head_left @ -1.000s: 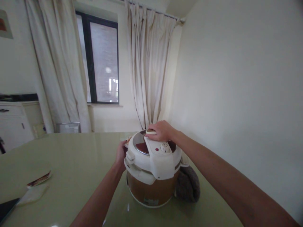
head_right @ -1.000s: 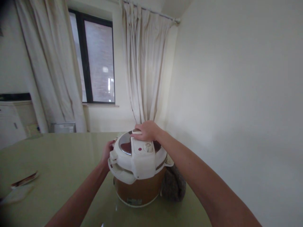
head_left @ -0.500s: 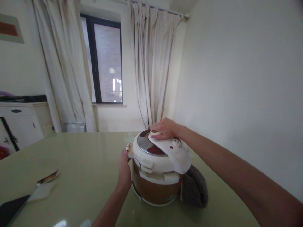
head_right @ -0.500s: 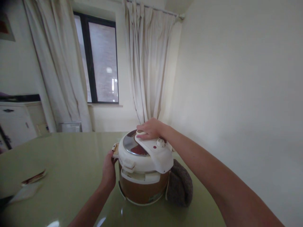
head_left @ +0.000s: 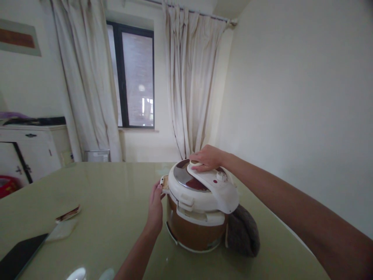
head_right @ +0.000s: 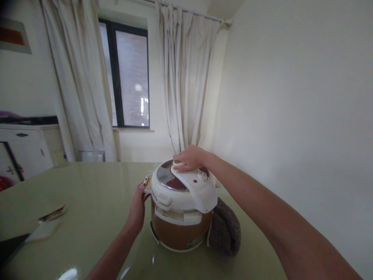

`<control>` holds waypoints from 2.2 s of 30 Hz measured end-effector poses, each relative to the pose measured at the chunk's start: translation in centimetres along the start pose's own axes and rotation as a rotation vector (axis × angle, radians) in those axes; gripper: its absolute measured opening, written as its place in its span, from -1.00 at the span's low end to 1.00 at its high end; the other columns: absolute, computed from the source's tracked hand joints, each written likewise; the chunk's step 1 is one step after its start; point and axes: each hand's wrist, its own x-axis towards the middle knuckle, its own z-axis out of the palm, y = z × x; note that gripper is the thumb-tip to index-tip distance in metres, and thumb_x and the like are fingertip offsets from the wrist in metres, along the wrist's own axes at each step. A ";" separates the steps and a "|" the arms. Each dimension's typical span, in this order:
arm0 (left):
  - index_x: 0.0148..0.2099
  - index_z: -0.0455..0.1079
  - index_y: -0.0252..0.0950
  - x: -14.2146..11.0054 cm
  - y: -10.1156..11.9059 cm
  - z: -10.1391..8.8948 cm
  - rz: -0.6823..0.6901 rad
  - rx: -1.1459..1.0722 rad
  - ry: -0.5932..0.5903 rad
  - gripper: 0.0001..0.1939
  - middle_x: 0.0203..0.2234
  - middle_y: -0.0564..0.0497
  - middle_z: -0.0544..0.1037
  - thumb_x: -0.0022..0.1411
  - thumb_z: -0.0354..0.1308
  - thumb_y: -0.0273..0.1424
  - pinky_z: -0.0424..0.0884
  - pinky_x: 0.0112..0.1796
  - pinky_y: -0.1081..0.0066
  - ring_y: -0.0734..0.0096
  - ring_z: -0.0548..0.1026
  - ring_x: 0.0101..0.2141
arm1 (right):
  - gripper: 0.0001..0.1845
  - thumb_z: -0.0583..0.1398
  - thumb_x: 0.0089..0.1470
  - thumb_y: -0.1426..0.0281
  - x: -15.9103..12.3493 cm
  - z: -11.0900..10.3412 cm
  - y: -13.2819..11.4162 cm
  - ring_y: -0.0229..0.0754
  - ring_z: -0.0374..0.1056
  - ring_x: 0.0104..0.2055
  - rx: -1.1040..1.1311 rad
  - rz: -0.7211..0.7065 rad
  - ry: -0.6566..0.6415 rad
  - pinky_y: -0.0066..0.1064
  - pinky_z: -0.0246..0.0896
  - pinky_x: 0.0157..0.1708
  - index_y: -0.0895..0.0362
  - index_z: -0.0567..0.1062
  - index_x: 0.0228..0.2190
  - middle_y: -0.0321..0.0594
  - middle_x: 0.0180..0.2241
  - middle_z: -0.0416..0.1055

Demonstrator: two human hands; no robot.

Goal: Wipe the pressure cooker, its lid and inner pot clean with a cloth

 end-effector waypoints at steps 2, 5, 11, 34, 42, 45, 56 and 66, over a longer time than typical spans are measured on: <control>0.07 0.52 -0.22 -0.1 0.1 0.0 -0.002 -0.008 -0.011 -0.45 0.04 -0.13 0.62 0.23 0.20 0.06 0.40 0.08 0.15 0.05 0.52 0.08 | -0.44 -0.07 0.40 -0.07 -0.1 0.0 0.1 -0.04 0.52 -0.27 -0.001 -0.012 0.004 -0.35 -0.09 -0.41 0.07 0.48 -0.08 -0.09 -0.20 0.65; 0.07 0.53 -0.22 -0.3 0.3 0.1 0.001 -0.016 -0.018 -0.45 0.05 -0.14 0.62 0.23 0.21 0.06 0.39 0.09 0.16 0.06 0.52 0.10 | -0.43 -0.08 0.40 -0.07 -0.1 -0.3 0.1 -0.04 0.51 -0.27 0.000 -0.027 -0.009 -0.35 -0.07 -0.40 0.08 0.49 -0.09 -0.08 -0.19 0.64; 0.08 0.52 -0.21 -0.2 0.2 0.2 0.002 -0.019 -0.003 -0.43 0.04 -0.12 0.61 0.21 0.21 0.09 0.39 0.05 0.18 0.07 0.51 0.08 | -0.45 -0.07 0.40 -0.05 -0.1 -0.4 0.2 -0.04 0.50 -0.27 0.015 -0.037 -0.019 -0.34 -0.08 -0.40 0.09 0.48 -0.09 -0.07 -0.18 0.64; 0.26 0.46 -0.19 2.2 -1.6 -0.4 0.137 -0.042 -0.072 -0.41 0.24 -0.09 0.51 0.27 0.19 -0.07 0.17 0.31 0.17 0.08 0.38 0.28 | -0.26 -0.18 0.38 -0.14 -0.5 -1.8 -1.7 0.12 0.56 -0.20 0.014 0.365 -0.095 -0.23 0.19 -0.28 0.11 0.54 -0.09 0.10 -0.21 0.63; 0.08 0.55 -0.23 1.9 -0.6 0.0 0.147 -0.055 -0.068 -0.50 0.05 -0.11 0.62 0.18 0.24 -0.07 0.28 0.22 0.16 0.02 0.48 0.15 | -0.24 -0.17 0.37 -0.15 0.1 -2.1 -3.1 0.19 0.56 -0.11 0.023 0.464 -0.092 -0.16 0.29 -0.22 0.13 0.57 -0.12 0.15 -0.18 0.62; 0.08 0.55 -0.23 1.9 -0.7 0.0 0.158 -0.052 -0.077 -0.51 0.04 -0.10 0.63 0.22 0.22 -0.07 0.28 0.23 0.16 0.04 0.49 0.14 | -0.24 -0.16 0.37 -0.15 0.3 -2.1 -3.4 0.21 0.56 -0.08 0.035 0.502 -0.103 -0.13 0.31 -0.19 0.13 0.59 -0.12 0.16 -0.16 0.62; 0.12 0.53 -0.21 1.7 -0.9 0.3 0.191 -0.044 -0.088 -0.50 0.06 -0.08 0.62 0.28 0.18 -0.02 0.31 0.21 0.16 0.05 0.51 0.13 | -0.18 -0.16 0.34 -0.21 0.1 -1.6 -4.1 0.25 0.54 -0.05 0.097 0.557 -0.109 -0.06 0.33 -0.14 0.14 0.61 -0.11 0.20 -0.12 0.61; 0.07 0.55 -0.21 1.7 -0.6 0.4 0.190 -0.051 -0.082 -0.50 0.02 -0.09 0.64 0.23 0.22 0.00 0.33 0.19 0.16 0.04 0.52 0.09 | -0.26 -0.13 0.37 -0.13 0.0 -1.5 -4.2 0.24 0.55 -0.05 0.074 0.569 -0.108 -0.07 0.34 -0.15 0.14 0.59 -0.11 0.18 -0.11 0.61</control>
